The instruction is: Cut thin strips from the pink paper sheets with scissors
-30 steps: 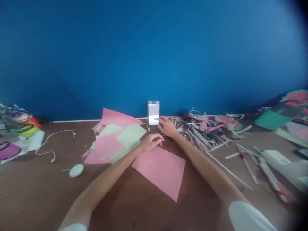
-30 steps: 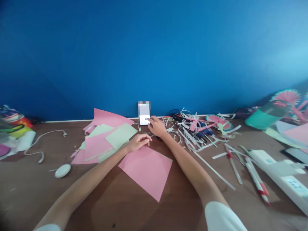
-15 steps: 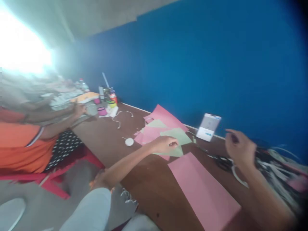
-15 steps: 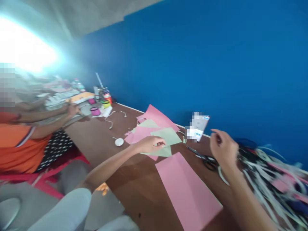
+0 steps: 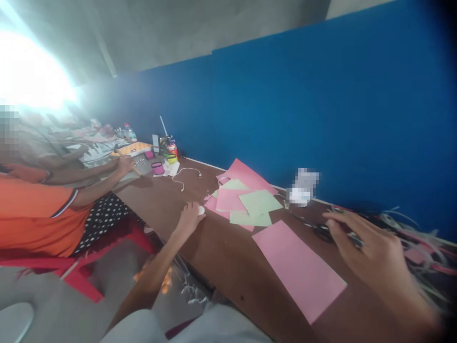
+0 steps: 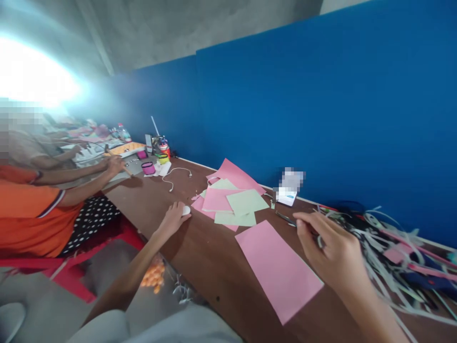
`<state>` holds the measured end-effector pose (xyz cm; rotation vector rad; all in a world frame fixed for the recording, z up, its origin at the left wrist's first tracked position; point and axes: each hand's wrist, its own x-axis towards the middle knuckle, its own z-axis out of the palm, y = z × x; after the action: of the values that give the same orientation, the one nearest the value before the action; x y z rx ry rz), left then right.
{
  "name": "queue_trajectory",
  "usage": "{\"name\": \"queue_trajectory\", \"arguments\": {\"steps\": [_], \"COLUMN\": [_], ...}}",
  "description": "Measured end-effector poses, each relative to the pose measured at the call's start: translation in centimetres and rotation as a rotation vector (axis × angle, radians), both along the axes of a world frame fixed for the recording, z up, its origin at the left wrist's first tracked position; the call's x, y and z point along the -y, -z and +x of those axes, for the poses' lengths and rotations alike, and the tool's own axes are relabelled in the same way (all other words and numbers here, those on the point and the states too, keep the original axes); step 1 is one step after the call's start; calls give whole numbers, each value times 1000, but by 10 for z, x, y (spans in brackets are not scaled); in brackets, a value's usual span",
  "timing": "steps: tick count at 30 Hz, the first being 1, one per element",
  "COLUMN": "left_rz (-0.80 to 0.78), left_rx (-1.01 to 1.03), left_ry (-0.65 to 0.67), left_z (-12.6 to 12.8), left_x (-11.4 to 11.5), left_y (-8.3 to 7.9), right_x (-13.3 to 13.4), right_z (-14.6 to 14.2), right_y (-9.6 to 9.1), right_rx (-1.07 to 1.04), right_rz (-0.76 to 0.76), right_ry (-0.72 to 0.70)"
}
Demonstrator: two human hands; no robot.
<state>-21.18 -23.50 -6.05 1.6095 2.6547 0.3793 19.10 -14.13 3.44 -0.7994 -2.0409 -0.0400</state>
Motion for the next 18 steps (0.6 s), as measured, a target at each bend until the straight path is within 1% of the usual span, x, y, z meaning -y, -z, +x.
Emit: {"name": "queue_trajectory", "arguments": {"steps": [2,3,4,5,7,9,10,12,15,16,17,18], "left_rz": [173,232,256,253,193,117,76,24,7,4,0,0], "left_rx": [192,290,377,454,583,656,677,702,724,728,727,721], "left_ry": [156,242,320,392,570,712,763,815,826,822,811,792], "left_z": [21,36,53,72,110,141,153,167,173,172,171,169], "left_x": [8,13,17,21,26,28,27,23,18,17,17,17], "left_y": [-17,-26,-34,-41,-51,-56,-58,-59,-58,-58,-57,-56], "right_x": [14,23,33,44,65,78,81,82,80,80,82,83], "right_z": [-4,-9,-14,-21,-38,-53,-59,-65,-56,-49,-40,-31], "right_y": [12,19,25,30,40,46,49,50,44,39,34,28], "right_rx": [-11,0,2,-14,-83,-140,-165,-211,-243,-243,-251,-278], "right_rz": [-156,-268,-400,-544,-786,-907,-932,-960,-981,-955,-898,-814], "right_ry": [-13,-35,-72,-116,-197,-276,-290,-285,-312,-288,-231,-133]}}
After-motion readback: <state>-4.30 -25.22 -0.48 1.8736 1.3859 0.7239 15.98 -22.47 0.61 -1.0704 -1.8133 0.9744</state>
